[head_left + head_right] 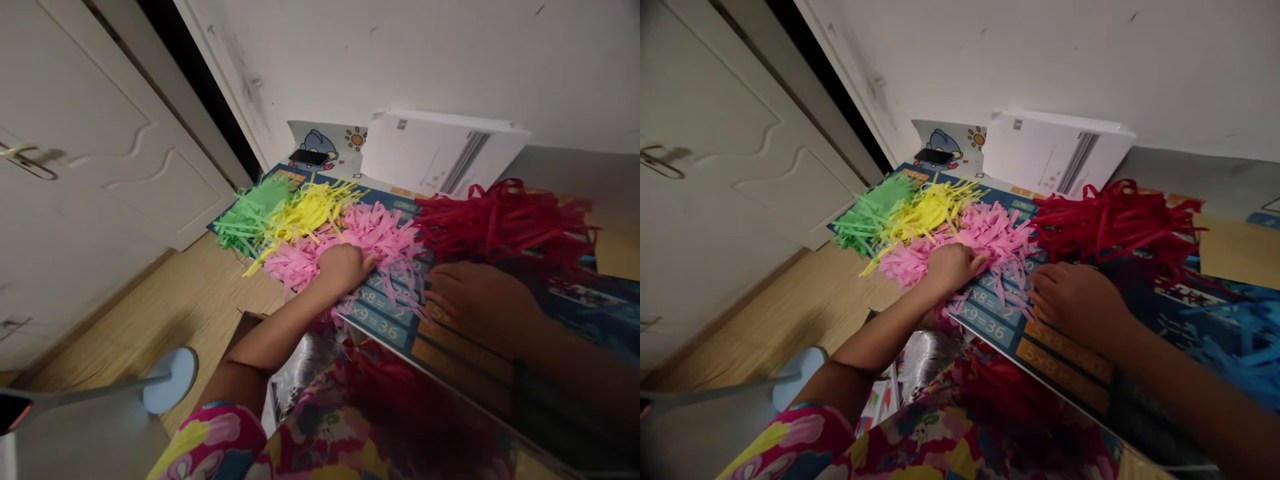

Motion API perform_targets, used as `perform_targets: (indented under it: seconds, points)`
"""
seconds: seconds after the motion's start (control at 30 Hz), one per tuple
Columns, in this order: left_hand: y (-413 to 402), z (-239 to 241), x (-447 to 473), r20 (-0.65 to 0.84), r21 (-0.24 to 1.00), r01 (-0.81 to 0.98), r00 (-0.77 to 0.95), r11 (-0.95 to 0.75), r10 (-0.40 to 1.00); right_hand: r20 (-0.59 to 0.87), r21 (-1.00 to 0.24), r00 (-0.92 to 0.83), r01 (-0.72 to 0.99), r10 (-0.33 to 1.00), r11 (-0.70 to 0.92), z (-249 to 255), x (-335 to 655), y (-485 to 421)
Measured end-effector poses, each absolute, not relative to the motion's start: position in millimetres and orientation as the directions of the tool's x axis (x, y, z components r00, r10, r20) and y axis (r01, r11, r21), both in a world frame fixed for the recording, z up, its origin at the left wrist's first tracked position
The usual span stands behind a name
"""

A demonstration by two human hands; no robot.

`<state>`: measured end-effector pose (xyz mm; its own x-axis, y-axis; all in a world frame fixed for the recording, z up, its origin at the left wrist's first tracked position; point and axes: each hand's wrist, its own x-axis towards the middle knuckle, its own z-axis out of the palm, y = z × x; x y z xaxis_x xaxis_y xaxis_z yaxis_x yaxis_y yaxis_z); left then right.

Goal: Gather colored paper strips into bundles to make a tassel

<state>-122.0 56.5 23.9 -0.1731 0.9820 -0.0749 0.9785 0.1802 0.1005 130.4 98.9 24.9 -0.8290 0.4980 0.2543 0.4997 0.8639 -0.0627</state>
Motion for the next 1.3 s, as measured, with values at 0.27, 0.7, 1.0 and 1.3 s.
perform_targets:
  seconds: [0.27,0.7,1.0,1.3]
  points:
    - [78.6,17.7,-139.3,-0.086,0.197,0.955,-0.208,0.221,0.974,0.215,-0.061,-0.902,0.37,0.374,0.927,23.3,75.8,109.1]
    - [77.3,39.8,-156.5,0.038,0.455,0.88,-0.17,0.135,0.985,0.219,-0.125,-0.777,0.578,0.591,0.806,10.0,14.7,130.2]
    - [42.7,28.6,-154.1,-0.023,0.016,0.976,-0.218,0.219,0.976,0.342,-0.226,-0.706,0.579,0.62,0.784,22.2,6.0,119.0]
    - [51.0,112.3,-212.7,0.218,-0.049,0.889,-0.436,0.456,0.873,0.084,-0.072,-0.922,0.372,0.377,0.925,-14.8,-7.3,73.6]
